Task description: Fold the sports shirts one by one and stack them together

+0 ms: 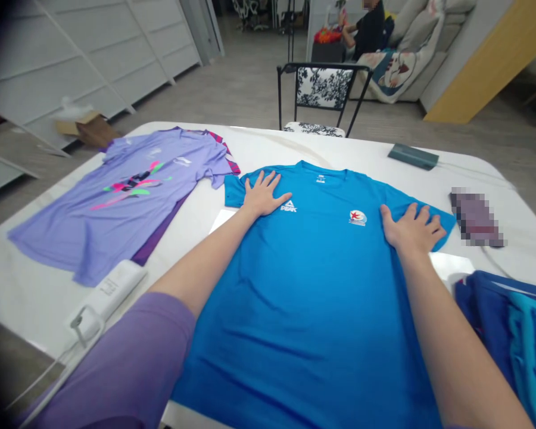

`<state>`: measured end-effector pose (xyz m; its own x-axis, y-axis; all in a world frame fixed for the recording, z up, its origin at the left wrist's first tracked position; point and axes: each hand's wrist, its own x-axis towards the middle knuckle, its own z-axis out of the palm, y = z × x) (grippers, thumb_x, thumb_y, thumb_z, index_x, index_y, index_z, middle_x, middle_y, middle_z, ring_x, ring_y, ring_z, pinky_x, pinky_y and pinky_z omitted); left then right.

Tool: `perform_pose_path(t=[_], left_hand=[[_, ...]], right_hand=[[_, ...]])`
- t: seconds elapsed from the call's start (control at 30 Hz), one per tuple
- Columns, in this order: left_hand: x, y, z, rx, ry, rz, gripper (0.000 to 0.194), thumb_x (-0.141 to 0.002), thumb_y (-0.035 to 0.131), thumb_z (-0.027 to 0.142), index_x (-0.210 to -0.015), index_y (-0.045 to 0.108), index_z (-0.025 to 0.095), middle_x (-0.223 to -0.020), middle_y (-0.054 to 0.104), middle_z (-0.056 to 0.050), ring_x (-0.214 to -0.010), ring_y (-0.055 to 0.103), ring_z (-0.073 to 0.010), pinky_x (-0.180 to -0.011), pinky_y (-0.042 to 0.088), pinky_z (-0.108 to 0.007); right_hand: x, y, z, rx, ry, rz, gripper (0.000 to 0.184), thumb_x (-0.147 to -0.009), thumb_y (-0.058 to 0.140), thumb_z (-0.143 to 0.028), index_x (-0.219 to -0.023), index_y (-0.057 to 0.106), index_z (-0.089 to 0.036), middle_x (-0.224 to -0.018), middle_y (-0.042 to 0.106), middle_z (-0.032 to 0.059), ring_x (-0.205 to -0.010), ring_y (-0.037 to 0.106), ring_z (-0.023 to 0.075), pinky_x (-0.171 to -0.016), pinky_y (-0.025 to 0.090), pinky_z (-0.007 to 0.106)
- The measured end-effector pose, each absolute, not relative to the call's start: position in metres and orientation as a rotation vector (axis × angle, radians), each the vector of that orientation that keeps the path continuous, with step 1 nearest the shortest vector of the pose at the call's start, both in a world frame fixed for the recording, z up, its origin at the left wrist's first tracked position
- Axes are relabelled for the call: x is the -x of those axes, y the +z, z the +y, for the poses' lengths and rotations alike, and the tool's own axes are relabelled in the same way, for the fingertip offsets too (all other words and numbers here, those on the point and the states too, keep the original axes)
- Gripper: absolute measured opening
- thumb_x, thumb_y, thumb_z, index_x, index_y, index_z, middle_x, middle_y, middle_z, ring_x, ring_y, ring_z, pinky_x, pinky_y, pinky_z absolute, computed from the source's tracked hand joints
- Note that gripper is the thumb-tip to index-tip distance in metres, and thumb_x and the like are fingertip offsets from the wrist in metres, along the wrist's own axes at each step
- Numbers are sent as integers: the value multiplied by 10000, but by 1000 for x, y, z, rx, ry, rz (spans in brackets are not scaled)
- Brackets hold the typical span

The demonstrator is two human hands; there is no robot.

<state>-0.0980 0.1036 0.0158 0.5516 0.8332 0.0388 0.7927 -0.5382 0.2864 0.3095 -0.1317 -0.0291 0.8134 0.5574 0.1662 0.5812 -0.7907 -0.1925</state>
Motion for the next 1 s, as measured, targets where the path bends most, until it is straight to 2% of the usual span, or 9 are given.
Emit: perform_pose_path(t=[0.13,0.3,0.43,0.5,0.6,0.7,0.8,0.9,1.0], left_hand=[[97,16,101,-2516,302,1393,1073,-1045,380,924,-1880,292,255,-1966,161,-65,-1832,55,-413,-1448,-26,-747],[95,19,95,-2413,460,1519,1069,-1090,305,873,-1859,276,131,-1947,201,-195,-1830,116,-380,-1463,22,-697],[100,25,110,-2228,467,1654,833,-1178,181,715,-1730,507,184,-1825,476,-203,-1735,381,-337,-1459,129,-665],[110,30,121,-2225,415,1615,725,-1217,207,614,-1656,591,184,-1776,550,-177,-1686,451,-303,-1451,192,-641],[133,34,130,-2299,375,1533,624,-1205,467,569,-1664,589,165,-1829,481,-162,-1723,396,-328,-1447,224,-662],[152,33,130,-2364,361,1505,683,-1127,673,581,-1695,580,211,-1863,420,-160,-1767,320,-391,-1454,165,-732],[156,32,129,-2382,328,1509,707,-1163,602,592,-1745,513,200,-1888,378,-163,-1789,247,-409,-1421,67,-815],[149,40,124,-2389,336,1520,697,-1206,500,572,-1747,474,133,-1908,325,-184,-1786,205,-425,-1368,47,-876],[146,57,99,-2411,440,1550,681,-1222,428,541,-1763,440,127,-1911,324,-173,-1784,219,-363,-1431,99,-759]], right_hand=[[-306,-26,-129,2767,-169,-885,1120,-1045,294,-942,-1837,427,-162,-1890,332,224,-1724,279,534,-1368,206,749],[-289,-8,-132,2765,-114,-893,1131,-1039,304,-941,-1824,441,-138,-1885,341,228,-1726,293,523,-1385,230,719],[-279,2,-136,2750,-71,-904,1120,-1061,268,-918,-1835,408,-120,-1889,324,239,-1744,269,498,-1397,230,710],[-278,3,-138,2743,-68,-914,1130,-1060,259,-924,-1837,400,-116,-1892,314,240,-1747,268,493,-1403,227,706],[-279,3,-139,2737,-58,-924,1153,-1053,252,-939,-1841,393,-110,-1899,302,230,-1753,260,490,-1420,199,695],[-280,2,-140,2728,-33,-921,1175,-1045,238,-954,-1847,380,-107,-1908,281,225,-1762,232,495,-1430,148,713],[-280,4,-140,2728,-1,-919,1184,-1041,226,-962,-1859,350,-116,-1918,250,221,-1768,198,509,-1417,84,772],[-280,7,-141,2733,19,-916,1154,-1053,229,-948,-1862,343,-133,-1924,243,206,-1773,179,502,-1411,59,787],[-279,13,-144,2656,28,-894,1031,-1114,188,-850,-1845,378,-149,-1895,330,201,-1765,241,445,-1425,109,737]])
